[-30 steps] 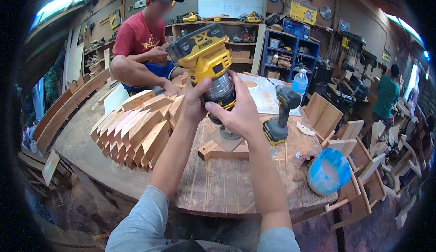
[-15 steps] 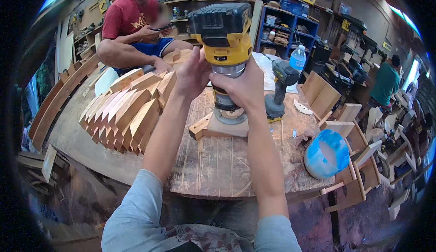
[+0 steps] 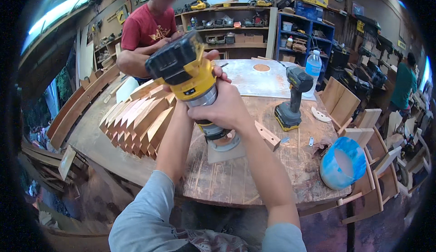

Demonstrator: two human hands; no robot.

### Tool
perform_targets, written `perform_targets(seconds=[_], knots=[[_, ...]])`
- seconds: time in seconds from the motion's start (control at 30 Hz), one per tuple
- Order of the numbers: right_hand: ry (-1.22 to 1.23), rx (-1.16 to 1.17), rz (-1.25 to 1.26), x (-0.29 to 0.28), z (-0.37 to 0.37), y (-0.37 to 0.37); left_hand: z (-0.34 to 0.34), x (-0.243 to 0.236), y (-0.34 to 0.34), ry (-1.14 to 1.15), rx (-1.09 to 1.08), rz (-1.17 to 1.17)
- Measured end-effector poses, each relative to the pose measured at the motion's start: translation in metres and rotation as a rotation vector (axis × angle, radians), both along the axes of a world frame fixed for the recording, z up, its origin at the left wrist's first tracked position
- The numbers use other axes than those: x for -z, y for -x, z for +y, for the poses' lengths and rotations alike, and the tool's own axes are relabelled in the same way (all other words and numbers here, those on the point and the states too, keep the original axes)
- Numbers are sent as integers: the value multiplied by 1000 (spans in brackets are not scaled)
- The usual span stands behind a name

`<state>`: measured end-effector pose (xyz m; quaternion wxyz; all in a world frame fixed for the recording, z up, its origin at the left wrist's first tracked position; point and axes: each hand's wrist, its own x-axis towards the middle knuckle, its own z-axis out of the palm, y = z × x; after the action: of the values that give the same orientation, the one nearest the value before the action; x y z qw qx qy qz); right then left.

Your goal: The person routs grooves into wooden pieces using a handheld router, then fits a metal bracket into the routed slot of a wooden piece by hand.

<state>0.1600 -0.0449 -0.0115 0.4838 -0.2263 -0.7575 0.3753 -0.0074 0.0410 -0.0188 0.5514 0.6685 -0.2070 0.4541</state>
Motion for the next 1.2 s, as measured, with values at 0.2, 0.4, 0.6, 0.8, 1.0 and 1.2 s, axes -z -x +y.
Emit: perform_targets(seconds=[0.2, 0.4, 0.6, 0.8, 1.0, 1.2], knots=[[50, -120, -28, -1, -6, 11, -8, 4, 14, 53, 48, -43], [168, -277, 113, 7, 10, 0, -21, 7, -13, 215, -208, 4], [217, -347, 162, 13, 33, 2, 20, 36, 4, 350, -53, -138], [285, -380, 208, 21, 47, -10, 15, 39, -4, 405, -116, -151], [237, -374, 208, 19, 34, -2, 26, 41, 4, 335, -112, -86], [237, -376, 199, 22, 36, -5, 12, 35, 4, 302, -93, -92]])
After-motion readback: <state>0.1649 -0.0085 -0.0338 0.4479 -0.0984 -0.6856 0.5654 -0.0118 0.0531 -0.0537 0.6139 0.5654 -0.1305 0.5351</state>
